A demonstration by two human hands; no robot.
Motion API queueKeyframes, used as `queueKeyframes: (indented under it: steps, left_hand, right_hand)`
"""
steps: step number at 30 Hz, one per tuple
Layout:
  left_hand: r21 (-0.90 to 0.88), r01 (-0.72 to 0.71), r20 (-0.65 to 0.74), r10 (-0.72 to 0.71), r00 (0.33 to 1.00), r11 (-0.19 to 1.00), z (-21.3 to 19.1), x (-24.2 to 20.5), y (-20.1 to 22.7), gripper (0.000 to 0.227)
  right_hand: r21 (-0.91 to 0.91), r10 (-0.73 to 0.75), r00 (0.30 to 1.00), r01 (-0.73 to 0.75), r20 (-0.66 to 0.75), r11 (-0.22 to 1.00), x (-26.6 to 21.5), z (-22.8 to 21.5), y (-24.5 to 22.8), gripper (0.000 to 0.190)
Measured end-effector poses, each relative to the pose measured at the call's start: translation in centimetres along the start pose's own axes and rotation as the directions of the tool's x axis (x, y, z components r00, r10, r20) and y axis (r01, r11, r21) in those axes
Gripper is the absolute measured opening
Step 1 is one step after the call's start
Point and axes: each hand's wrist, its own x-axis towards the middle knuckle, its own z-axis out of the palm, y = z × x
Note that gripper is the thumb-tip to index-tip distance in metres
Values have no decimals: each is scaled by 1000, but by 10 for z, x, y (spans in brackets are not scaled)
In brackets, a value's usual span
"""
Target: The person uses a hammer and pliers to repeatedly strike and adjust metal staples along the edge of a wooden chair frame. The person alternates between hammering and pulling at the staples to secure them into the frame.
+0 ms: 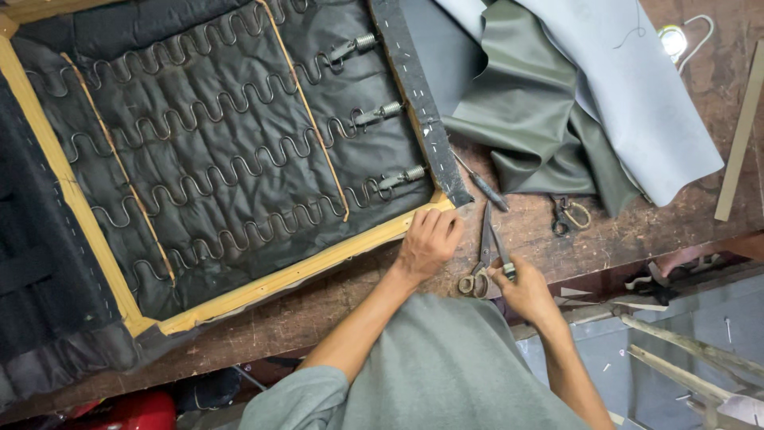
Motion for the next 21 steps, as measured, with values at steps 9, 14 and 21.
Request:
queueKeyframes:
  steps: [9,14,21]
  left_hand:
    - [-47,47,67,-43,997,998,-18,1,11,20]
    - [-131,173,115,-159,981,976,-31,9,16,19]
    - [-275,-1,108,32,994,962,-37,8,28,33]
  right_hand:
    - [57,6,999,-4,-45,998,-12,-2,-18,35]
    - [-21,-36,999,37,24,999,-9,2,-17,43]
    - [-139,-380,919,393,109,909,-17,-8,-37,52]
